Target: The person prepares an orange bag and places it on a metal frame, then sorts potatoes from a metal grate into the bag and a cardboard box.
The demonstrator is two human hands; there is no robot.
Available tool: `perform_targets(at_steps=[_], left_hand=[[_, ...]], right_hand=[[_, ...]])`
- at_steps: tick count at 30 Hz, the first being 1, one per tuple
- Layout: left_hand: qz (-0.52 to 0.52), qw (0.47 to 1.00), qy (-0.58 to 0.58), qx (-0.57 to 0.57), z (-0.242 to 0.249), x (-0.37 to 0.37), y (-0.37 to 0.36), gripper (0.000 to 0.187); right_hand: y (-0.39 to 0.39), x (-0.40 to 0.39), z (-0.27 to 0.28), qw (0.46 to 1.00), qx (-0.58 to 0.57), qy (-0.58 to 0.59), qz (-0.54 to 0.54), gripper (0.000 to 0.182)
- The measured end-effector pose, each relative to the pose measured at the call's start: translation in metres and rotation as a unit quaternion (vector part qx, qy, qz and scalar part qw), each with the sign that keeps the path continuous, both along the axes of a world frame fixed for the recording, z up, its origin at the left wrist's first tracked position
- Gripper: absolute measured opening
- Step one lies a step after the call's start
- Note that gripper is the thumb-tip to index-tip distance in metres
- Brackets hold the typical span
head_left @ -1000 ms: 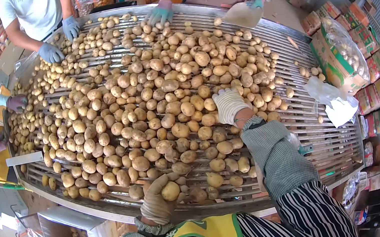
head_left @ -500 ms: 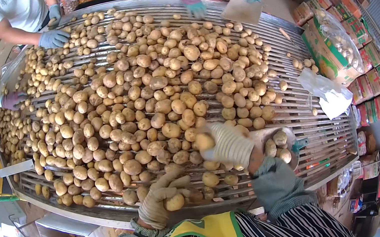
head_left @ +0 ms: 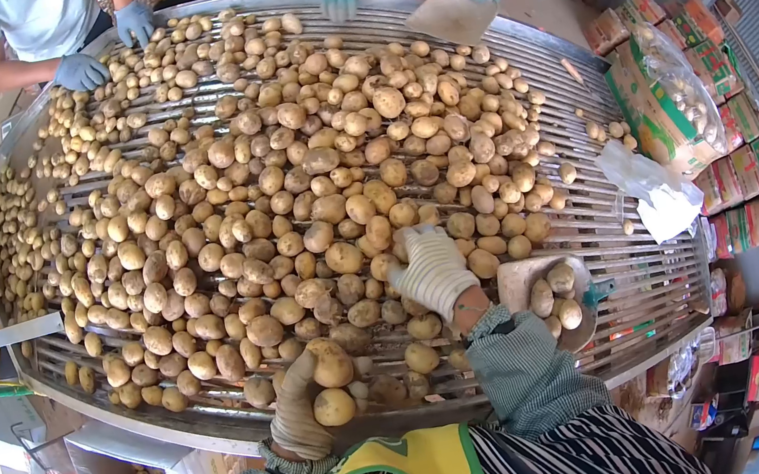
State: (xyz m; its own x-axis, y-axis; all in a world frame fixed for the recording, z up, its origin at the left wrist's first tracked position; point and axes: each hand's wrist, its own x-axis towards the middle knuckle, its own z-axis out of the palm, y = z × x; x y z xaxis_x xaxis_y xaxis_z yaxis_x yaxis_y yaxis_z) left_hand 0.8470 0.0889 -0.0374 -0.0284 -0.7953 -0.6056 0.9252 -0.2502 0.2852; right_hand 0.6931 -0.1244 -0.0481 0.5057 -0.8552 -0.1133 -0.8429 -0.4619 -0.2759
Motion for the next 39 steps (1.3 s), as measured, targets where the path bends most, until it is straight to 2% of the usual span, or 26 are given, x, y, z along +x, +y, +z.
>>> perform_targets(at_steps=[1,3,5,6,7,9,13,15,18,23,26,29,31,33,34,37,38,39], left_hand=[[-0.002,1.0,0.0,0.001,0.001,0.0,0.0,0.057],[0.02,1.0,0.003,0.012,0.003,0.0,-0.004,0.054],[0.022,1.0,0.009,0.011,-0.004,0.001,-0.005,0.053],[0.025,1.0,0.014,0.01,-0.007,0.001,-0.005,0.053],[0.017,1.0,0.014,0.009,-0.007,0.001,-0.005,0.053],[0.015,1.0,0.0,0.012,-0.004,0.0,-0.005,0.054],[0.025,0.998,0.006,0.05,-0.002,-0.004,-0.005,0.053],[-0.001,0.999,0.006,0.054,-0.001,-0.003,-0.006,0.054],[-0.019,0.998,-0.004,0.053,0.006,-0.006,-0.01,0.054],[-0.03,0.995,-0.069,0.064,0.013,-0.015,-0.012,0.054],[-0.016,0.99,-0.111,0.082,0.013,-0.022,-0.006,0.056],[-0.04,0.99,-0.076,0.115,0.009,-0.022,0.0,0.057],[-0.052,0.987,-0.117,0.095,0.008,-0.026,0.0,0.06],[-0.027,0.985,-0.126,0.114,0.011,-0.033,-0.005,0.059],[-0.033,0.984,-0.14,0.107,0.012,-0.033,-0.005,0.059],[-0.03,0.985,-0.118,0.124,0.014,-0.038,-0.011,0.059],[-0.035,0.986,-0.113,0.12,0.01,-0.038,-0.011,0.059],[-0.04,0.987,-0.108,0.116,0.01,-0.038,-0.012,0.059]], right_hand=[[0.01,0.001,0.007,1.0,0.001,0.0,-0.002,0.056],[0.029,0.005,0.022,0.991,0.107,-0.065,-0.047,0.053],[0.053,0.002,0.011,0.998,-0.013,-0.034,0.043,0.05],[0.056,0.006,0.029,0.987,0.13,0.009,0.098,0.046],[0.076,0.001,0.024,0.989,0.063,-0.006,0.131,0.04],[0.089,-0.009,0.005,0.979,-0.056,-0.12,0.152,0.035],[0.066,-0.057,0.017,0.982,-0.137,-0.129,0.01,0.035],[0.058,-0.089,0.039,0.982,-0.179,-0.046,-0.032,0.042],[0.046,-0.14,0.028,0.985,-0.147,0.074,-0.046,0.064],[0.045,-0.17,0.014,0.992,-0.069,0.076,-0.068,0.062],[0.046,-0.191,-0.003,0.978,-0.154,0.087,-0.111,0.056],[0.04,-0.212,-0.015,0.978,-0.154,0.063,-0.127,0.057],[0.032,-0.21,0.014,0.978,-0.146,0.091,-0.116,0.058],[0.017,-0.21,0.038,0.975,0.04,-0.019,-0.219,0.062],[0.006,-0.216,0.045,0.973,0.029,-0.014,-0.227,0.064],[-0.051,-0.223,0.051,0.978,0.032,0.083,-0.19,0.055],[-0.068,-0.222,0.044,0.978,0.031,0.08,-0.191,0.055],[-0.084,-0.219,0.036,0.974,0.036,0.152,-0.162,0.055]])
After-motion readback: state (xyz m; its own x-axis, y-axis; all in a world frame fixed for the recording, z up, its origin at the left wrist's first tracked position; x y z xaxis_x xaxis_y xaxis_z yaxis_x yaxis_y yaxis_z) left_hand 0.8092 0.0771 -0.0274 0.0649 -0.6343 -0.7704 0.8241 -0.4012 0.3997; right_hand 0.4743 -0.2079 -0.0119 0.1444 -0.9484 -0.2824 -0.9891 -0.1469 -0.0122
